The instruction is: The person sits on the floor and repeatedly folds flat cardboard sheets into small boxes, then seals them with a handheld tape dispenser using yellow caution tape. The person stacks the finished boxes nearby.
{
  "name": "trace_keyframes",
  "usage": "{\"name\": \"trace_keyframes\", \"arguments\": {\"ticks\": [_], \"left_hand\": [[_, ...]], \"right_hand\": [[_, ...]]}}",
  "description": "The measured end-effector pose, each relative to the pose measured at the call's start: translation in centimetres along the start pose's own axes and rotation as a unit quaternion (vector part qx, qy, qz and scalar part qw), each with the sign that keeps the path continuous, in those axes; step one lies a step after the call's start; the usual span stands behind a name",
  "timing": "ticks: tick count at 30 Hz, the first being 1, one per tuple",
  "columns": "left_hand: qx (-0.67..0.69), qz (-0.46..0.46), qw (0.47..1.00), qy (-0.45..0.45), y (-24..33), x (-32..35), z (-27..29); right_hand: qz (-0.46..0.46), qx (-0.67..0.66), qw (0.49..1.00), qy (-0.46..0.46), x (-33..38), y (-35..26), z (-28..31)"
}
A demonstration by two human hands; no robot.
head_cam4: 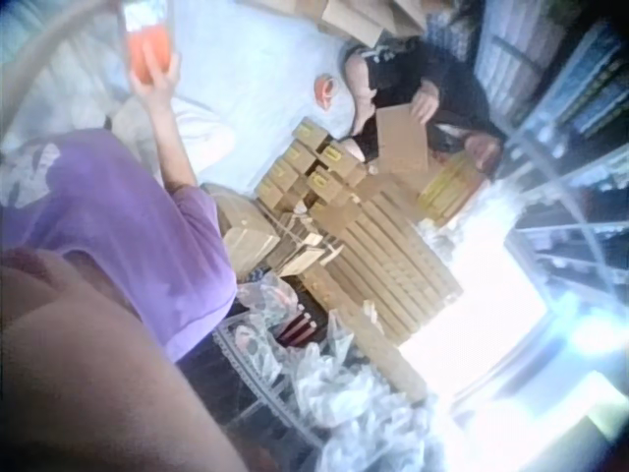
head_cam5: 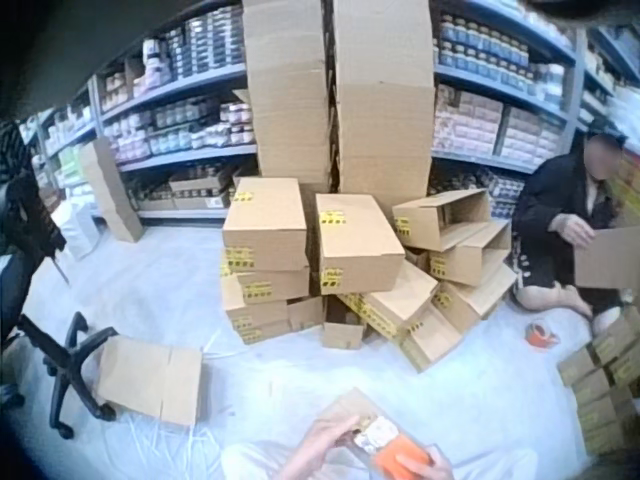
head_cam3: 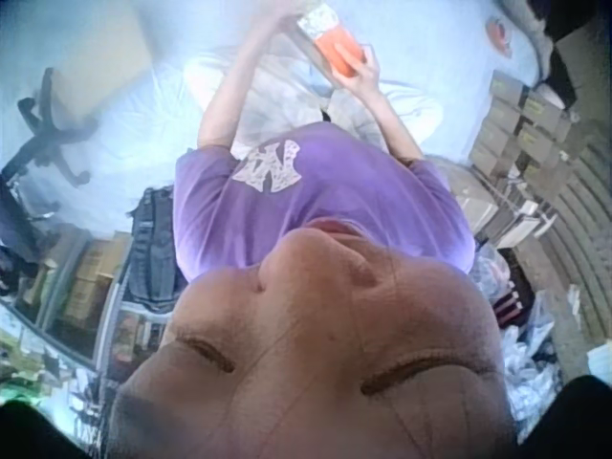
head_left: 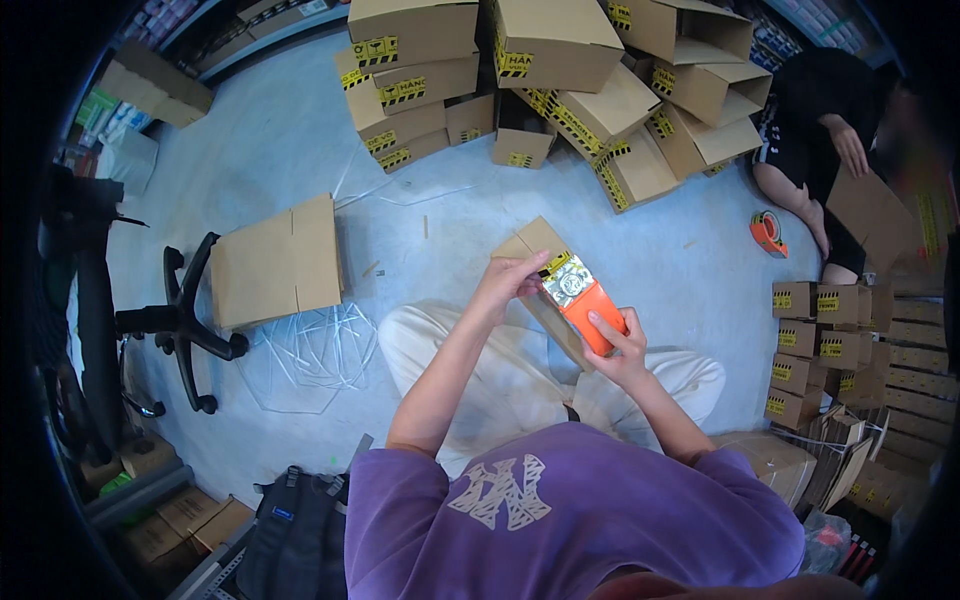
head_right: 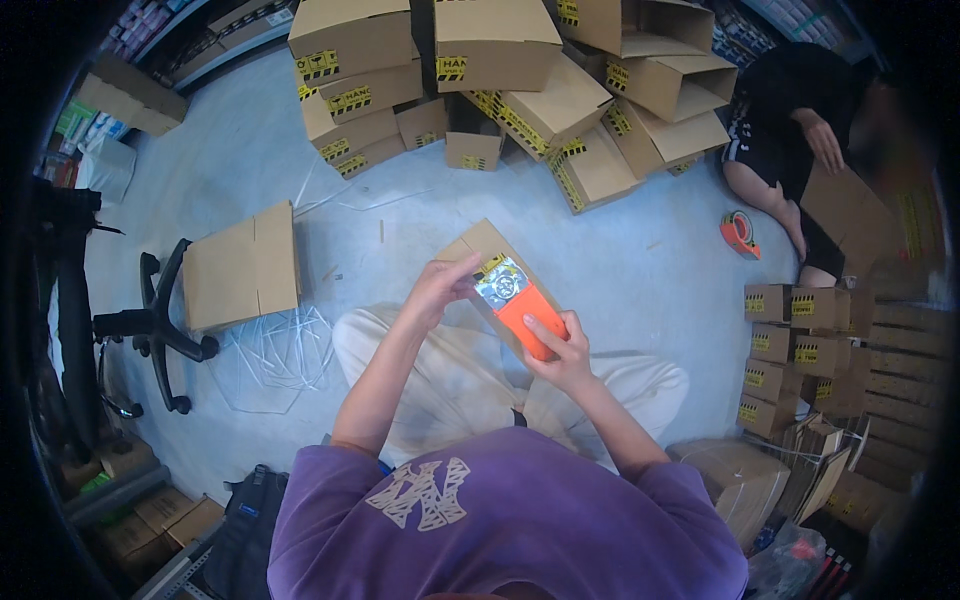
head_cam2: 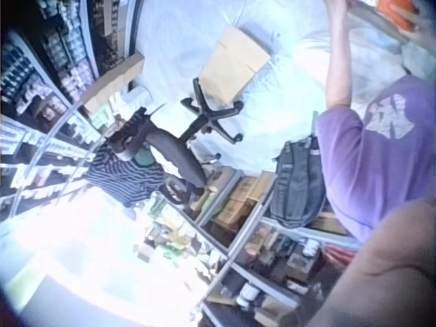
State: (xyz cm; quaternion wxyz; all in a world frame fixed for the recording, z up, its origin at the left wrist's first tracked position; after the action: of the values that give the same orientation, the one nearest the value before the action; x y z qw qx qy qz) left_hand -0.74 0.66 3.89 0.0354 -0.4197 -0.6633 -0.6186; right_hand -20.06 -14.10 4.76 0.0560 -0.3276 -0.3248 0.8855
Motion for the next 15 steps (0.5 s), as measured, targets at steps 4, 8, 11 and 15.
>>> {"name": "trace_keyframes", "arguments": {"ticks": [4,8,11,15], "left_hand": [[-0.015,-0.007,1.000,0.017,-0.7,-2.0,0.4],[-0.092,-0.142,0.973,0.160,-0.4,-6.5,3.3],[-0.125,-0.183,0.948,0.230,-0.3,-8.0,3.4],[-0.165,-0.143,0.944,0.249,-1.4,-9.8,3.3]], "right_hand": [[-0.015,0.012,0.999,-0.034,-2.3,-1.3,-0.2],[-0.051,0.050,0.989,-0.129,-6.4,-2.7,-0.5],[-0.087,0.067,0.980,-0.165,-8.7,-3.0,-1.4],[-0.101,0.114,0.964,-0.217,-11.2,-3.3,-2.8]]}}
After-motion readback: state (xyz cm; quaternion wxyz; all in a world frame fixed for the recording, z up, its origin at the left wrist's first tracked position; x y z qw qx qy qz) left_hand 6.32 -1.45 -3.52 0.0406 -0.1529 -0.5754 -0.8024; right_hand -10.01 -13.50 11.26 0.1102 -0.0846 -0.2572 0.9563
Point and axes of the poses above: each hand's wrist, its own x-axis away from the middle knuckle, its own z-axis out of the back of the hand, y = z × x, the point moved 1 cm from there along -x, towards the middle knuckle, and after that the axes turned 9 degrees about y, right-handed, at the moved point
